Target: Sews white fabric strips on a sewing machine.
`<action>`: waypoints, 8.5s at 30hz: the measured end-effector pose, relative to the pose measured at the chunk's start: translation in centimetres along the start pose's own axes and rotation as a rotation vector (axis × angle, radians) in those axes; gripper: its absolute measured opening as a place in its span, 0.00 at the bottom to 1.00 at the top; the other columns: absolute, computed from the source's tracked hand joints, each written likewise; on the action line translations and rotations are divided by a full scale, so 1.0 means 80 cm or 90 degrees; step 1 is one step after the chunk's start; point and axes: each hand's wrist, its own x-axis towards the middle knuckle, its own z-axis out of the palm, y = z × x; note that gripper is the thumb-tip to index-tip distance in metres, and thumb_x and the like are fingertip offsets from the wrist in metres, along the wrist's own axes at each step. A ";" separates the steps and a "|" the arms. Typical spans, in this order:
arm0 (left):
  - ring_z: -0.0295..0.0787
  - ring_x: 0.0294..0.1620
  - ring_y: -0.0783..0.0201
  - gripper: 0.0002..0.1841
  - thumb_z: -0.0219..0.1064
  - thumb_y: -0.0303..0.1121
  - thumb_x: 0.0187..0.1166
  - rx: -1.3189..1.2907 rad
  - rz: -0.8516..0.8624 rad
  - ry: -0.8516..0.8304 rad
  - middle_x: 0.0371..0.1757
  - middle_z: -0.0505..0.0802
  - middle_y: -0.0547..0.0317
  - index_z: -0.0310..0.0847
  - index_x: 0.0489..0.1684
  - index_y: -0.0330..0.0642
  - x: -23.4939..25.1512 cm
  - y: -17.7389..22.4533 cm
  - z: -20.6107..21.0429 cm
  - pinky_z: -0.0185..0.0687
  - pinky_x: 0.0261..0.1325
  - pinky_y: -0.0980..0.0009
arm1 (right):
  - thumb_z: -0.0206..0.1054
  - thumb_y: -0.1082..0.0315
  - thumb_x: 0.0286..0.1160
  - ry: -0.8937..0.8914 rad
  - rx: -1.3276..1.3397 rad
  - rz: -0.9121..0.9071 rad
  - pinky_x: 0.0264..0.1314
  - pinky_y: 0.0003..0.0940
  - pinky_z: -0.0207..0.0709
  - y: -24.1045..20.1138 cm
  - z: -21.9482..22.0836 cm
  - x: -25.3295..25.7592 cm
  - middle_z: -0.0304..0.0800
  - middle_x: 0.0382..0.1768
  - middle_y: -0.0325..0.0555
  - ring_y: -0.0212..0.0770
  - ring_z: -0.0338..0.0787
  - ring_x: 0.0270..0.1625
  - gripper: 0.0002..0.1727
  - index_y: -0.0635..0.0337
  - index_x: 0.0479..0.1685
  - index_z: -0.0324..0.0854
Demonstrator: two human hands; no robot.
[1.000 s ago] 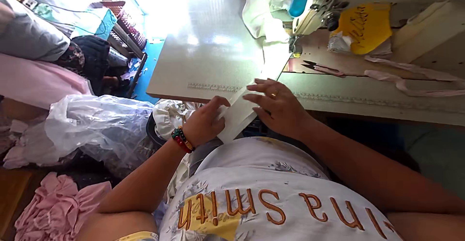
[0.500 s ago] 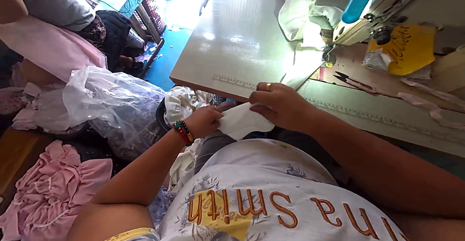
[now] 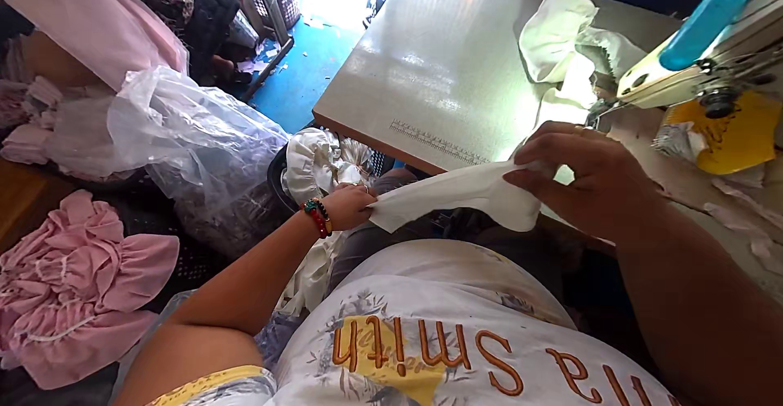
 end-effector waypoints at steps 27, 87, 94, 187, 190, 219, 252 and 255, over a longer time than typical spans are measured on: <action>0.92 0.37 0.78 0.07 0.72 0.23 0.70 -0.623 -0.020 0.316 0.36 0.95 0.73 0.90 0.37 0.48 -0.119 -0.042 -0.088 0.91 0.46 0.77 | 0.74 0.55 0.73 0.033 0.133 0.024 0.59 0.13 0.77 0.031 -0.054 0.026 0.80 0.48 0.18 0.14 0.80 0.54 0.08 0.41 0.45 0.82; 0.92 0.52 0.75 0.14 0.75 0.23 0.70 -0.580 0.098 0.840 0.76 0.83 0.70 0.82 0.47 0.53 -0.192 -0.006 -0.119 0.92 0.52 0.74 | 0.69 0.49 0.74 0.061 0.034 0.081 0.59 0.29 0.81 0.029 -0.001 0.055 0.86 0.45 0.40 0.26 0.85 0.50 0.20 0.60 0.43 0.84; 0.91 0.55 0.75 0.08 0.71 0.27 0.77 -0.610 0.137 0.889 0.67 0.89 0.71 0.87 0.33 0.56 -0.181 -0.002 -0.122 0.91 0.53 0.75 | 0.69 0.51 0.74 0.077 0.036 0.059 0.60 0.24 0.78 0.023 0.000 0.052 0.86 0.44 0.38 0.22 0.83 0.51 0.18 0.60 0.42 0.83; 0.81 0.79 0.45 0.16 0.53 0.29 0.89 0.222 0.472 0.110 0.73 0.88 0.42 0.85 0.58 0.28 0.264 0.188 -0.022 0.71 0.83 0.51 | 0.57 0.70 0.82 0.131 -0.052 0.109 0.61 0.40 0.87 0.033 0.032 -0.208 0.97 0.40 0.48 0.43 0.97 0.49 0.13 0.58 0.37 0.89; 0.81 0.79 0.44 0.17 0.53 0.29 0.90 0.234 0.483 0.098 0.73 0.88 0.41 0.83 0.63 0.27 0.297 0.184 -0.037 0.70 0.83 0.53 | 0.58 0.70 0.81 0.130 -0.077 0.113 0.62 0.41 0.88 0.058 0.024 -0.199 0.97 0.39 0.49 0.44 0.97 0.48 0.13 0.59 0.38 0.90; 0.90 0.44 0.69 0.07 0.74 0.30 0.76 -0.073 0.399 0.350 0.39 0.94 0.53 0.91 0.39 0.33 0.211 0.199 -0.127 0.84 0.55 0.72 | 0.60 0.77 0.74 0.247 -0.158 0.210 0.75 0.54 0.78 0.157 0.001 -0.123 0.91 0.62 0.58 0.57 0.89 0.69 0.18 0.66 0.60 0.88; 0.87 0.46 0.77 0.05 0.74 0.26 0.74 -0.135 0.561 0.346 0.39 0.92 0.57 0.90 0.39 0.32 0.088 0.285 -0.121 0.81 0.55 0.82 | 0.67 0.64 0.83 0.401 -0.077 -0.061 0.65 0.26 0.80 -0.038 -0.059 -0.089 0.92 0.50 0.46 0.33 0.88 0.58 0.13 0.63 0.53 0.90; 0.87 0.45 0.77 0.05 0.74 0.26 0.75 -0.115 0.579 0.345 0.40 0.92 0.58 0.91 0.39 0.33 0.078 0.292 -0.126 0.81 0.54 0.83 | 0.67 0.66 0.82 0.415 -0.115 -0.105 0.60 0.25 0.79 -0.047 -0.065 -0.089 0.91 0.45 0.47 0.34 0.88 0.53 0.11 0.63 0.50 0.91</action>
